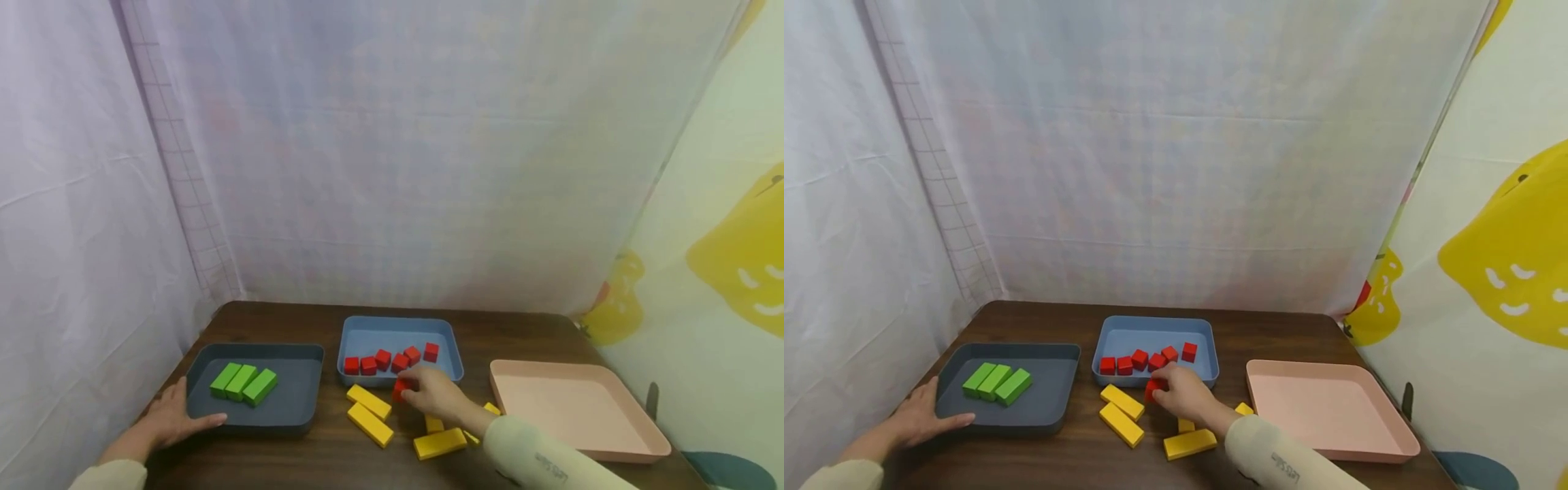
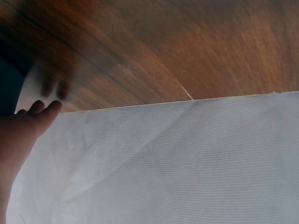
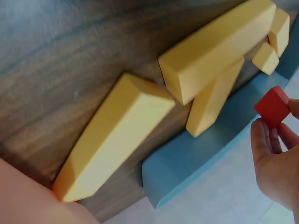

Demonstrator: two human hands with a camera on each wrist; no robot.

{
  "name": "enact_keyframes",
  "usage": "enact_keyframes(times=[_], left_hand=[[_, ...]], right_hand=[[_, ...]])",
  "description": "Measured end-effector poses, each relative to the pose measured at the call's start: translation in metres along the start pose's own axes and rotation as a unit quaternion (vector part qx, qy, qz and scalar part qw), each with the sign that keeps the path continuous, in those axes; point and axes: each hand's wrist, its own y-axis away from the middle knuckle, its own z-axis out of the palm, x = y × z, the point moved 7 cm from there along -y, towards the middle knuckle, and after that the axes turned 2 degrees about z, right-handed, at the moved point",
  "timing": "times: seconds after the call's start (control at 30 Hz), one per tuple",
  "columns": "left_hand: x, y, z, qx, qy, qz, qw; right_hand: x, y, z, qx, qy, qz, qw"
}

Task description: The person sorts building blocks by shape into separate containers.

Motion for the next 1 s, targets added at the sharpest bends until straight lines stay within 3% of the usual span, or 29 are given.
enact_keyframes(times=[0.3, 0.57, 1.0], left_hand=[[-0.002, 0.000, 0.001, -0.003, 0.003, -0.006, 1.0000], [-0.001, -0.001, 0.000, 0.005, -0.006, 0.010, 0.9999], [-0.001, -0.002, 0.000, 0.009, -0.007, 0.012, 0.9999]], right_hand=[[0.007, -0.008, -0.028, 0.058, 0.010, 0.005, 0.998], [0.040, -0.015, -0.042, 0.104, 0.027, 0.059, 0.992], [0.075, -0.025, -0.035, 0.086, 0.075, 0.112, 0.987]])
